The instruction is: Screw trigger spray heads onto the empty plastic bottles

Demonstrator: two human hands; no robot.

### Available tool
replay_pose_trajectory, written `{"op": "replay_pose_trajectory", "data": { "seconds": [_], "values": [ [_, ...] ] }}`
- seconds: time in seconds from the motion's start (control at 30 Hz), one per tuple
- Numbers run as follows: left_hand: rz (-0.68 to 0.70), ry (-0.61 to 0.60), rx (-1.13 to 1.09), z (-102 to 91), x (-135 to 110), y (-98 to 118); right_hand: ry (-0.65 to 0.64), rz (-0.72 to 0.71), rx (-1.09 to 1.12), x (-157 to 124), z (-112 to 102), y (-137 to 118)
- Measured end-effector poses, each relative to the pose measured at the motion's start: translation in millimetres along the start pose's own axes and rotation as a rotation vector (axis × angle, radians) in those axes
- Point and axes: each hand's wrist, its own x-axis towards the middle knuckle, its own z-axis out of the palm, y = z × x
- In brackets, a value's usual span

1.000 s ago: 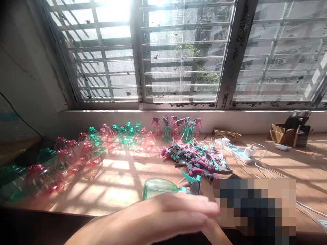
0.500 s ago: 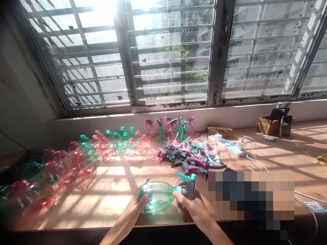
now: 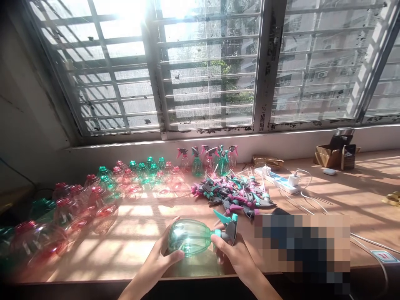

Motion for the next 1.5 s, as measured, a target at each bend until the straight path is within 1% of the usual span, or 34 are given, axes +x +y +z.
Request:
{"op": "replay_pose_trajectory", "data": {
  "seconds": [0.13, 0.2, 0.3, 0.4, 0.53, 0.6, 0.67, 0.8, 0.87, 1.07, 1.27, 1.5],
  "values": [
    [0.004, -0.060, -0.091, 0.9, -1.1, -6.0, 0.025, 0.008, 0.042, 1.0, -1.0, 2.9],
    [0.016, -0.056, -0.122, 1.5, -1.4, -8.5, 0.027, 0.004, 0.041, 1.1, -1.0, 3.4],
    [0.022, -0.037, -0.112, 1.8, -2.0, -7.8, 0.003, -0.005, 0.025, 0.9, -0.1, 2.9],
    [0.019, -0.063, -0.092, 1.6, -2.9, -5.4, 0.003, 0.001, 0.029, 0.8, 0.7, 1.5],
    [0.063, -0.044, -0.081, 2.5, -3.7, -8.1, -0.001, 0.005, 0.063, 1.6, 0.9, -0.3],
    [0.079, -0.059, -0.074, 3.5, -4.2, -9.6, -0.011, 0.000, 0.078, 2.0, 0.8, -0.2],
    [0.072, -0.071, -0.074, 4.2, -4.6, -8.8, -0.012, -0.007, 0.083, 2.1, 0.6, 0.4],
    [0.042, -0.048, -0.049, 3.7, -4.4, -1.3, -0.018, -0.012, 0.064, 1.6, 0.0, 1.8],
    [0.047, -0.054, -0.059, 3.0, -3.9, 0.8, -0.010, -0.004, 0.066, 1.4, -0.4, 1.9],
    [0.035, -0.104, -0.152, 3.4, -5.6, -4.6, 0.017, 0.034, 0.096, 0.3, -0.3, 0.4],
    [0.050, -0.107, -0.100, 2.3, -4.6, -3.7, -0.001, 0.024, 0.085, -0.6, -0.2, 1.4],
    [0.029, -0.139, -0.149, 3.3, -7.7, -2.3, 0.012, 0.011, 0.128, 1.0, 0.5, 1.3]
  ]
}}
